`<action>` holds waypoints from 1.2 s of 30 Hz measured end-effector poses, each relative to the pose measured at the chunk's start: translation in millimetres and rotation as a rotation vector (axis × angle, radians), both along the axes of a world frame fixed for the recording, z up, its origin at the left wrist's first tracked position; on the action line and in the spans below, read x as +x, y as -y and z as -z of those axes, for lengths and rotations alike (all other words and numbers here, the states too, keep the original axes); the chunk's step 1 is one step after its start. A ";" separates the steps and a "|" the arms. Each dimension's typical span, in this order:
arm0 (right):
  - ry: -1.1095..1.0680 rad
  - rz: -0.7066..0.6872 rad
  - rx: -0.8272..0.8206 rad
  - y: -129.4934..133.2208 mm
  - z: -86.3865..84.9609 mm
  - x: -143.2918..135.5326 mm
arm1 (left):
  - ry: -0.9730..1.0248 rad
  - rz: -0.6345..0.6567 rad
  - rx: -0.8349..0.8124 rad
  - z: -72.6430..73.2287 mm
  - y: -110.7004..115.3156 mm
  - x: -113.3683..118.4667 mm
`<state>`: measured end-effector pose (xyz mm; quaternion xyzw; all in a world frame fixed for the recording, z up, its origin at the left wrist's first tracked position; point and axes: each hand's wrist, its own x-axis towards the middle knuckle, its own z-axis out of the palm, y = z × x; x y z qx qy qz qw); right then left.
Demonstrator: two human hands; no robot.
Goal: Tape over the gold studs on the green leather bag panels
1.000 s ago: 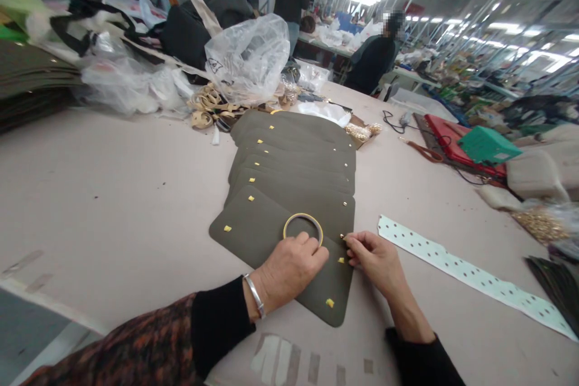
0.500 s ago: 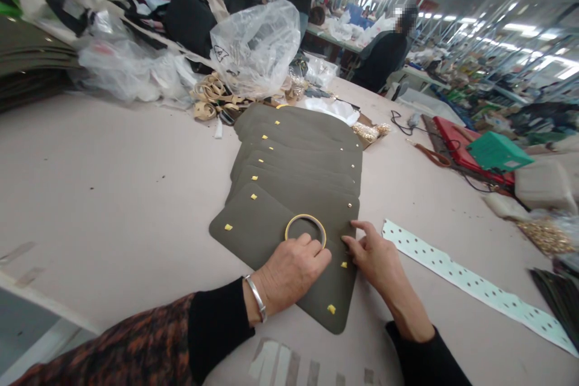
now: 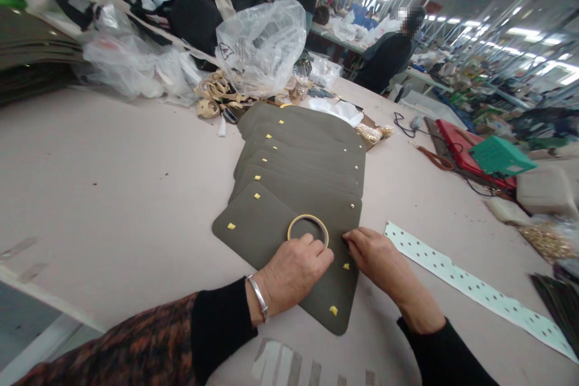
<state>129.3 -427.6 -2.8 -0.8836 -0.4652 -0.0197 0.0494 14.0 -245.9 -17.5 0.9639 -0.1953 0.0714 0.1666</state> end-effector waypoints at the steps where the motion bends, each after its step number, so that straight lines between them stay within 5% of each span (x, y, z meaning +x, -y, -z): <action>1: -0.044 0.064 -0.024 -4.2 -1.7 2.4 | -0.003 0.001 -0.004 0.1 0.1 -0.1; 5: -0.174 0.321 -0.066 -18.6 -8.4 9.1 | -0.005 -0.020 -0.015 0.3 -0.4 -1.3; 8: -0.269 0.389 -0.035 -19.8 -11.8 4.7 | 0.027 -0.034 -0.054 -1.5 -4.7 -2.2; 13: -0.445 0.225 -0.007 -2.3 -15.7 -21.2 | 0.125 -0.026 -0.339 -11.6 -15.8 -6.2; 16: -0.449 0.249 0.171 6.1 -20.4 -41.3 | 0.134 0.008 -0.445 -19.2 -17.8 -10.8; 19: -0.351 0.290 0.515 6.6 -24.9 -60.5 | 0.091 -0.004 -0.437 -22.7 -14.6 -14.9; 21: -0.300 0.192 0.629 3.8 -26.1 -70.7 | 0.076 -0.022 -0.411 -21.9 -11.0 -16.8; 28: -0.100 -0.049 0.612 -4.2 -18.9 -81.5 | 0.037 0.009 -0.393 -17.1 0.8 -20.3; 33: 0.084 -0.026 0.631 -4.4 -14.8 -83.1 | -0.025 0.037 -0.324 -21.0 2.0 -17.7; 36: 0.013 0.076 0.683 -6.4 -14.4 -86.3 | 0.018 0.031 -0.256 -23.4 0.9 -10.8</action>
